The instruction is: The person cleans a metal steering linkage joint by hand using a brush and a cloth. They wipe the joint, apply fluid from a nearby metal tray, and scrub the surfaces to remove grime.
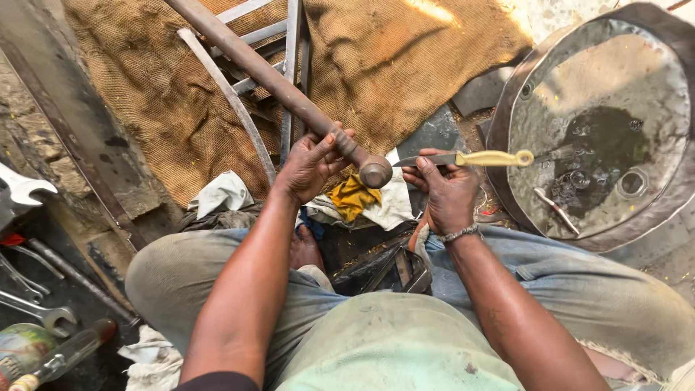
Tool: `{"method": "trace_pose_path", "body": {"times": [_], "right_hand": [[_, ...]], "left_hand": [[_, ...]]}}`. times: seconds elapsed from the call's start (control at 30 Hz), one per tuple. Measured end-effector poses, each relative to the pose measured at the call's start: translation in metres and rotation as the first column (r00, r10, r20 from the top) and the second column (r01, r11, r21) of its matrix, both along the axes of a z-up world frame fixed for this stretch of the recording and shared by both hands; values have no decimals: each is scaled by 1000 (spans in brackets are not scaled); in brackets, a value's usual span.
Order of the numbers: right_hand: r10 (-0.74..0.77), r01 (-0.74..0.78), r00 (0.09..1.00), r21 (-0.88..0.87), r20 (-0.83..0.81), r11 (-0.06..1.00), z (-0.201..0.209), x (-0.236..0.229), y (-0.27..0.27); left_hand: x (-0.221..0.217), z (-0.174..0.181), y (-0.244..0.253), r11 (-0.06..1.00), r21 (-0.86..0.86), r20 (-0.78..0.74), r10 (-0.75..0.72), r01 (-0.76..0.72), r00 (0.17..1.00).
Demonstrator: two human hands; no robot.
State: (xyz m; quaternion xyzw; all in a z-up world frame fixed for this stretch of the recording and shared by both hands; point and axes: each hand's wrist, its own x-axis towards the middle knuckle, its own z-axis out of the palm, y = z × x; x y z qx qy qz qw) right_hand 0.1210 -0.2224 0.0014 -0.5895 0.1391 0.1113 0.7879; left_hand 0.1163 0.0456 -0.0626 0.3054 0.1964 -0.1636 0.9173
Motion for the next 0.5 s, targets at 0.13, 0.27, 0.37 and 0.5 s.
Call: {"method": "trace_pose_path", "body": {"times": [0.13,0.27,0.37,0.5], "right_hand": [[-50,51,998,12,-39,999,-4,-1,12],[-121,129,990,114,-74,985,-13,6,23],[-126,130,984,25,-125,991,-16,6,16],[-86,98,985,74,-149,992,-16,12,7]], "left_hand": [[8,-1,-12,991,108,-30,84,-80,996],[15,-5,-24,972,209,-44,119,-108,992],[13,-5,-28,962,251,-68,129,-108,989],[17,4,-31,961,257,-75,128,-105,989]]}}
